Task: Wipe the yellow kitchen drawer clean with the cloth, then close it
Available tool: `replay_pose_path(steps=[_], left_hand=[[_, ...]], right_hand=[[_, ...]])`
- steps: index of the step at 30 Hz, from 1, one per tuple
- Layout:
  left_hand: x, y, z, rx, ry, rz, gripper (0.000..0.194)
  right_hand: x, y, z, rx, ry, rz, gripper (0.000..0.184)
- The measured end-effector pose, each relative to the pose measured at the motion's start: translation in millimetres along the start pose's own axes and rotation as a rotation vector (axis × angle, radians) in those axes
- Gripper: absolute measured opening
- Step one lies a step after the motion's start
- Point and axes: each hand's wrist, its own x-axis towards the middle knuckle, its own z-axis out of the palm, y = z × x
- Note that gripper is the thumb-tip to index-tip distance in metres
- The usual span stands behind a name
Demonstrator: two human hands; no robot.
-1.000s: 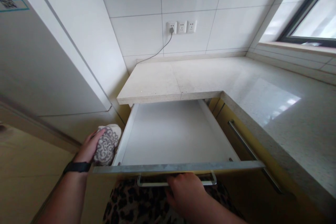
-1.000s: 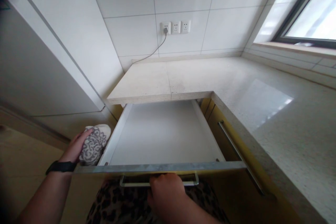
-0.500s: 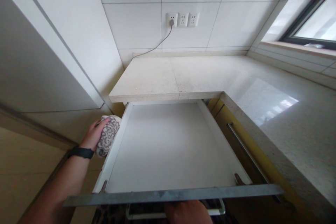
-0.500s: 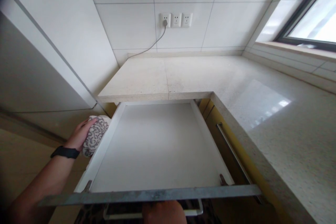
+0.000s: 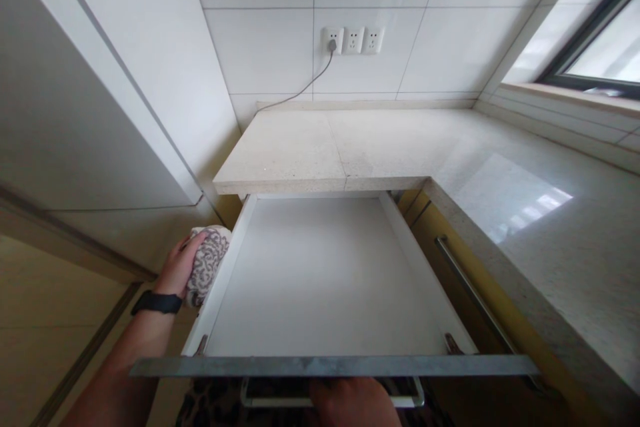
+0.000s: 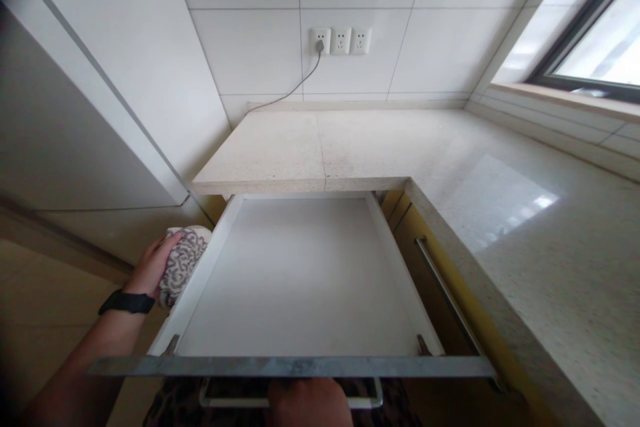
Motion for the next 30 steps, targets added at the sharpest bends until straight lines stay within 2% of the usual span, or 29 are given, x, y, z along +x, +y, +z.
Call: replay_pose_path(steps=[7, 12, 15, 19, 26, 30], left_hand=[[-10.8, -1.2, -4.7, 0.105, 0.032, 0.081, 0.058], [-23.5, 4.6, -8.2, 0.205, -0.045, 0.183, 0.056], [-30.6, 9.1, -10.3, 0.292, -0.115, 0.254, 0.057], [-30.7, 6.0, -12.0, 0.307, -0.125, 0.285, 0.059], [-14.9, -2.2, -19.4, 0.283, -0.124, 0.296, 0.059], [-2.5, -8.6, -16.7, 0.314, -0.156, 0.286, 0.058]], right_hand=[[9.1, 3.0, 10.6, -0.008, -0.138, 0.045, 0.022], [8.8, -0.4, 4.3, -0.020, -0.164, 0.055, 0.022], [8.0, -2.2, -0.3, -0.028, -0.156, 0.050, 0.020], [7.3, -3.6, -7.9, -0.041, -0.139, 0.069, 0.019], [14.9, -11.9, -18.9, -0.029, -0.078, 0.081, 0.027], [33.6, -0.6, -20.6, -0.091, -0.001, 0.116, 0.030]])
